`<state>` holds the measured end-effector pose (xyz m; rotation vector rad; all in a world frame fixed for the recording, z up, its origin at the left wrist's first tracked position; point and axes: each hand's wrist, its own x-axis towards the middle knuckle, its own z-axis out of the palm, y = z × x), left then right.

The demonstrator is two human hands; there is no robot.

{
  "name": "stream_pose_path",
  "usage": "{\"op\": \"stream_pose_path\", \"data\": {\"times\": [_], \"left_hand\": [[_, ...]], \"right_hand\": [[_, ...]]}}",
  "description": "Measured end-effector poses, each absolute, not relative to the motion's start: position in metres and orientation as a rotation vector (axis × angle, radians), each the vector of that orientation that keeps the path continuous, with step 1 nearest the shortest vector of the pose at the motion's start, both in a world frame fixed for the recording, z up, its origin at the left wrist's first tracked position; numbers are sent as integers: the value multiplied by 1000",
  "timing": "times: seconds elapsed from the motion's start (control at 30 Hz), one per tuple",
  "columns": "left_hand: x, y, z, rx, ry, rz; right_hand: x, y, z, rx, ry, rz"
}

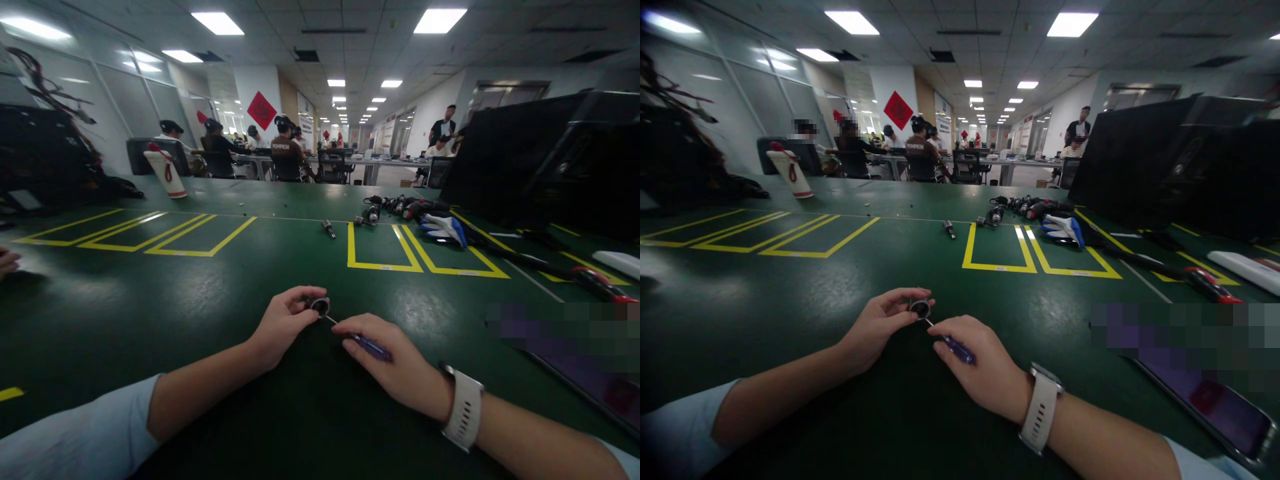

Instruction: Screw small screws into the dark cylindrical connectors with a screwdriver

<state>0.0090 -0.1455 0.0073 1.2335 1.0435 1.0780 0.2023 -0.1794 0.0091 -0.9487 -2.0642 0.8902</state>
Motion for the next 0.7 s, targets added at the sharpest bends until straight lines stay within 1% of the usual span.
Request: {"op": "stream_pose_path", "data": {"times": [0.3,0.7], "left_hand": [[11,-146,6,1314,1089,1111],[12,-147,8,1293,1115,1115]], "right_hand": [[202,-183,10,-877,-2128,708],[202,-184,11,-854,-2139,707]]}}
